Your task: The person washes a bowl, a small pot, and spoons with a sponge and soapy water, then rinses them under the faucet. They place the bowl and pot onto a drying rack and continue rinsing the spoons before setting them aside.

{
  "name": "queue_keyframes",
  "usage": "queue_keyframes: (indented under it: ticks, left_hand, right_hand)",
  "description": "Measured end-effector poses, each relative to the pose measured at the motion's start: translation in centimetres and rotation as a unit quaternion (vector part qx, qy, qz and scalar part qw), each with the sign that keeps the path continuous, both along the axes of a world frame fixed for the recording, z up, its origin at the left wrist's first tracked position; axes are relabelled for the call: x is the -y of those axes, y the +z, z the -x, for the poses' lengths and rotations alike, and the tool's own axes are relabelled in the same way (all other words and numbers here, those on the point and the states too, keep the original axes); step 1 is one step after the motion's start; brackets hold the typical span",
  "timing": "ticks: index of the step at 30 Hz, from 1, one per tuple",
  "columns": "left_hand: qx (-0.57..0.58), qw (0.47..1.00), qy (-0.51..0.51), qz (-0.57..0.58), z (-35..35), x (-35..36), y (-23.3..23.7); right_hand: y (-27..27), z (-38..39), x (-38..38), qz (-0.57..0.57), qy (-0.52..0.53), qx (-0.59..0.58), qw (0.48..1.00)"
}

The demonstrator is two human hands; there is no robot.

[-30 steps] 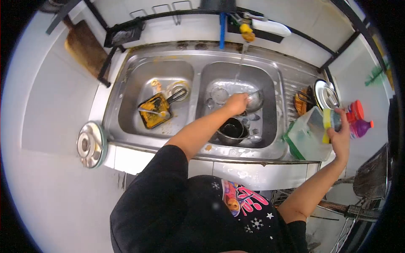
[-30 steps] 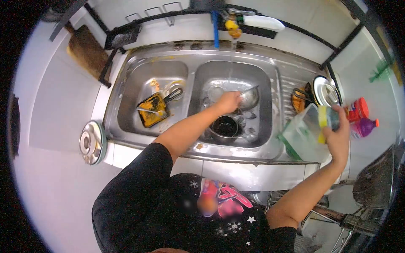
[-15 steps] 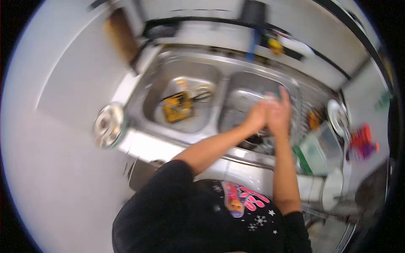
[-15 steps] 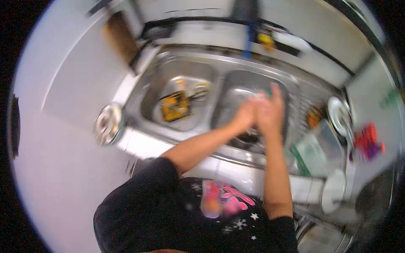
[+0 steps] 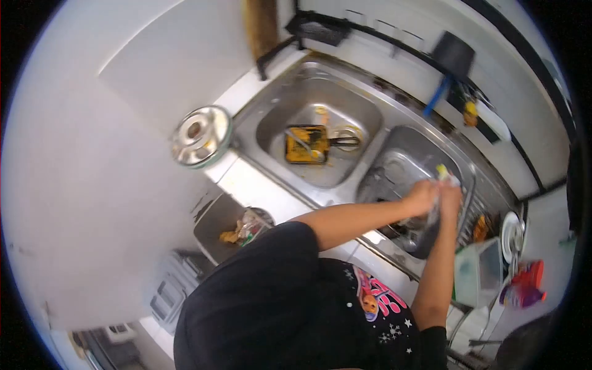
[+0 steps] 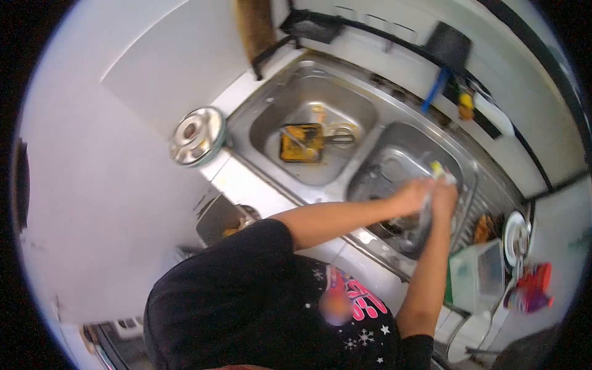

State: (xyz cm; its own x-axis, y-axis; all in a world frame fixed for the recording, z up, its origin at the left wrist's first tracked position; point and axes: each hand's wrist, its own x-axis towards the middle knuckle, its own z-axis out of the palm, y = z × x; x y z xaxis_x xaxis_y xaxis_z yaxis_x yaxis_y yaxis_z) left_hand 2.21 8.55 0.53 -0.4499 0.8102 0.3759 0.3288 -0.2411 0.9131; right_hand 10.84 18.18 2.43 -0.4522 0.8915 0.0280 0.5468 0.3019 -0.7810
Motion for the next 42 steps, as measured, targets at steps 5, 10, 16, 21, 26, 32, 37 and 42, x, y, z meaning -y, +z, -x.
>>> queue_keyframes:
  ticks: [5, 10, 16, 21, 26, 32, 37, 42]
  left_hand:
    - [0.548, 0.827, -0.121, 0.043, 2.0, -1.2, 1.7]
    - [0.652, 0.753, -0.065, 0.06, 4.4, -0.5, -0.1]
    - [0.646, 0.763, 0.015, 0.031, 4.6, 0.9, -3.0]
    - [0.51, 0.86, 0.012, 0.031, 4.7, 2.4, -1.6]
    - [0.022, 0.997, -0.018, 0.068, 4.3, 2.9, 1.4]
    - [0.017, 0.992, -0.017, 0.123, 3.8, 1.5, 2.9]
    - [0.092, 0.992, -0.005, 0.09, 2.5, 1.3, 2.0]
    - [0.38, 0.923, -0.052, 0.029, 3.1, -0.3, 1.4]
  right_hand:
    - [1.3, 1.6, 6.3, -0.227, 0.074, -0.066, 0.969]
    - [0.7, 0.6, 9.5, -0.318, 0.166, 0.06, 0.932]
    - [-1.8, -1.6, 9.9, -0.285, 0.095, -0.042, 0.953]
    - [-8.9, -2.2, 2.8, 0.028, -0.178, -0.321, 0.93]
    - [-0.8, -2.2, 0.9, 0.18, -0.153, -0.224, 0.946]
    - [0.5, 1.8, 2.9, -0.329, -0.106, -0.208, 0.915]
    - [2.7, -0.6, 0.9, 0.119, -0.166, -0.072, 0.976]
    - [1.0, 0.2, 7.5, -0.394, -0.03, -0.096, 0.914]
